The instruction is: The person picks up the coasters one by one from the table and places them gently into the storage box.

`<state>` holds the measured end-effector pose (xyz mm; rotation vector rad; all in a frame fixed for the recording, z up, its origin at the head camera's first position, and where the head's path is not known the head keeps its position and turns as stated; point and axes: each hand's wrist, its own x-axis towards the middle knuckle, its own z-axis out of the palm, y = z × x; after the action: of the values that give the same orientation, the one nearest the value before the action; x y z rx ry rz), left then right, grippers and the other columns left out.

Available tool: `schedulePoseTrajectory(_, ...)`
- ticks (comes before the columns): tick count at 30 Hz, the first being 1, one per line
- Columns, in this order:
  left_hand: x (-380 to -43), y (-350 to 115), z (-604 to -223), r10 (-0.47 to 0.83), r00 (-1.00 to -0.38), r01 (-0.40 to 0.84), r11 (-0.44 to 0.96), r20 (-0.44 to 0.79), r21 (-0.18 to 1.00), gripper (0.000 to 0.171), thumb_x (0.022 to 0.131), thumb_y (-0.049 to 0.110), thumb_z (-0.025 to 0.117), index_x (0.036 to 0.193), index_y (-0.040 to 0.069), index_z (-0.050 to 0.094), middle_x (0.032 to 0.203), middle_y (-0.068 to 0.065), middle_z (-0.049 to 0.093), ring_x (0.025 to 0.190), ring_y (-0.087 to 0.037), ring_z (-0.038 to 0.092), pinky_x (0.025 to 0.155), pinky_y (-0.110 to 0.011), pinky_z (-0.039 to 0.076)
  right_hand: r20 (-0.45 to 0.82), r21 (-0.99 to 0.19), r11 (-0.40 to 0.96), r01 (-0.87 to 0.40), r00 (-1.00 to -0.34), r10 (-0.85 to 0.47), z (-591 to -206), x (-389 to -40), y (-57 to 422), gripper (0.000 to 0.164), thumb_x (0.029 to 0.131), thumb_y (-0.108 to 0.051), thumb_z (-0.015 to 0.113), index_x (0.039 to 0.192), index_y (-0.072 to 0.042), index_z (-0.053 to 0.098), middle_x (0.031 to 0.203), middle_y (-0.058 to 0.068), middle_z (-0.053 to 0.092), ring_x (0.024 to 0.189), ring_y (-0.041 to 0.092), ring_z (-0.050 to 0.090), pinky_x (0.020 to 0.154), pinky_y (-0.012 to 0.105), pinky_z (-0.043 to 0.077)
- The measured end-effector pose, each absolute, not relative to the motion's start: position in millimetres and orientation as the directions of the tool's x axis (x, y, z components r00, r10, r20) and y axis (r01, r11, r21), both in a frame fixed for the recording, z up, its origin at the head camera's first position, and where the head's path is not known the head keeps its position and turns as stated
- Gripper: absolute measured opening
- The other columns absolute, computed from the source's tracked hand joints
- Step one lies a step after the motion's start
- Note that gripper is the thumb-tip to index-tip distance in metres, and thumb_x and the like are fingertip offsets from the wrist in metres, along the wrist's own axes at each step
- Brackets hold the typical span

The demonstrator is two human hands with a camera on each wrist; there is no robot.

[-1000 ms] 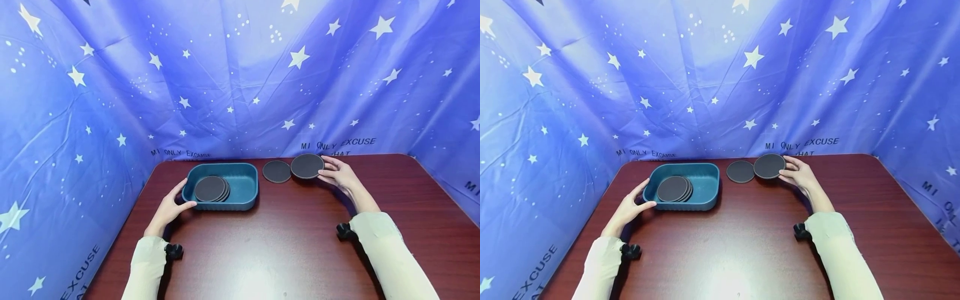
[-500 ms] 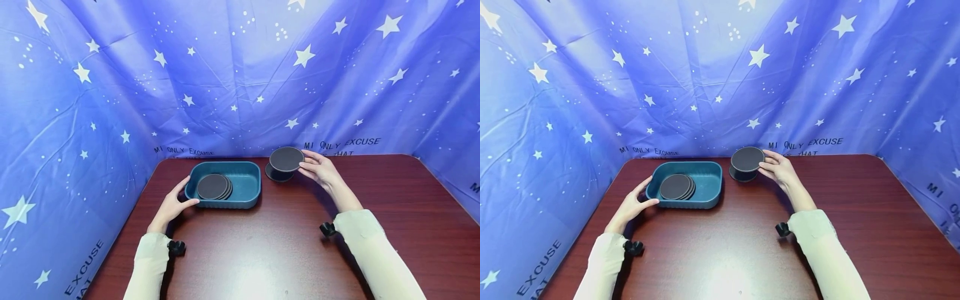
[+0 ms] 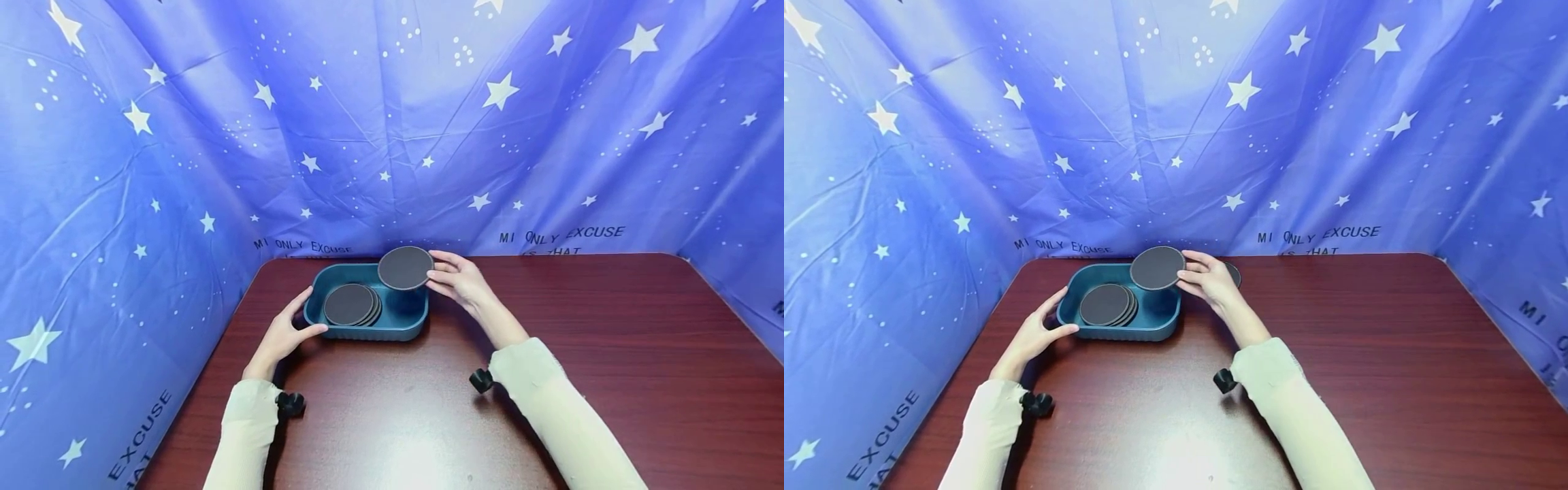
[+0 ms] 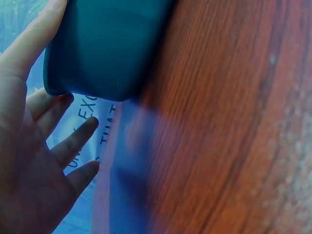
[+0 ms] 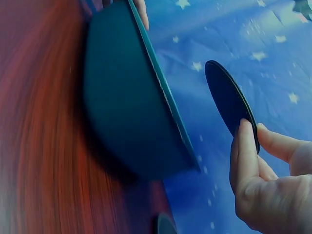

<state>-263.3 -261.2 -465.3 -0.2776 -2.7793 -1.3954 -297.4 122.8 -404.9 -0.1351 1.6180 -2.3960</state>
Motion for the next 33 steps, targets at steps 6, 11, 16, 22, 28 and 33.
schedulePoseTrajectory(6, -264, -261, -465, 0.146, -0.984, 0.168, 0.586, 0.101, 0.792, 0.088, 0.082, 0.035, 0.082, 0.156, 0.025, 0.035, 0.162, -0.008, 0.035, 0.140, -0.037, 0.044, 0.117, -0.059, 0.032, -0.070, -0.927, -0.336, 0.166, -0.958, -0.278, -404, -299, 88, 0.061, 0.094, 0.015, 0.052, 0.151, 0.005, 0.035, 0.089, -0.004, 0.064, 0.079, 0.006, 0.069, 0.077, 0.023, 0.060)
schedulePoseTrajectory(11, -265, -260, -466, 0.144, -0.984, 0.169, 0.587, 0.104, 0.792, 0.087, 0.082, 0.034, 0.082, 0.156, 0.025, 0.036, 0.161, -0.008, 0.036, 0.140, -0.037, 0.044, 0.118, -0.058, 0.030, -0.102, -0.929, -0.316, 0.193, -0.953, -0.284, -406, -300, 62, 0.059, 0.093, 0.016, 0.054, 0.149, 0.004, 0.039, 0.087, -0.002, 0.061, 0.078, 0.006, 0.069, 0.078, 0.026, 0.060)
schedulePoseTrajectory(16, -264, -261, -466, 0.140, -0.985, 0.166, 0.594, 0.103, 0.787, 0.087, 0.082, 0.034, 0.082, 0.156, 0.026, 0.036, 0.161, -0.008, 0.037, 0.140, -0.036, 0.045, 0.118, -0.057, 0.030, -0.157, -0.929, -0.283, 0.238, -0.947, -0.281, -410, -301, 35, 0.059, 0.091, 0.017, 0.057, 0.146, 0.002, 0.044, 0.086, 0.000, 0.059, 0.076, 0.008, 0.067, 0.082, 0.029, 0.060)
schedulePoseTrajectory(22, -262, -260, -463, 0.141, -0.986, 0.161, 0.593, 0.095, 0.789, 0.088, 0.082, 0.035, 0.082, 0.156, 0.027, 0.035, 0.162, -0.006, 0.035, 0.142, -0.036, 0.042, 0.118, -0.059, 0.030, -0.235, -0.931, -0.216, 0.294, -0.936, -0.260, -422, -305, 12, 0.055, 0.090, 0.013, 0.061, 0.142, -0.002, 0.051, 0.102, 0.010, 0.057, 0.084, 0.013, 0.067, 0.087, 0.034, 0.060)
schedulePoseTrajectory(28, -261, -259, -464, 0.143, -0.985, 0.161, 0.590, 0.094, 0.791, 0.087, 0.082, 0.035, 0.082, 0.156, 0.028, 0.035, 0.162, -0.005, 0.034, 0.144, -0.036, 0.039, 0.118, -0.061, 0.029, -0.283, -0.928, -0.163, 0.334, -0.919, -0.273, -434, -307, 1, 0.055, 0.091, 0.013, 0.060, 0.144, 0.001, 0.049, 0.130, 0.025, 0.052, 0.099, 0.021, 0.064, 0.089, 0.033, 0.058)
schedulePoseTrajectory(33, -261, -259, -465, 0.143, -0.984, 0.167, 0.586, 0.102, 0.793, 0.088, 0.082, 0.035, 0.082, 0.156, 0.027, 0.035, 0.162, -0.005, 0.035, 0.144, -0.035, 0.038, 0.118, -0.060, 0.029, -0.295, -0.938, -0.102, 0.332, -0.917, -0.269, -436, -308, 0, 0.052, 0.092, 0.011, 0.059, 0.142, 0.001, 0.051, 0.127, 0.028, 0.059, 0.099, 0.020, 0.065, 0.094, 0.035, 0.057)
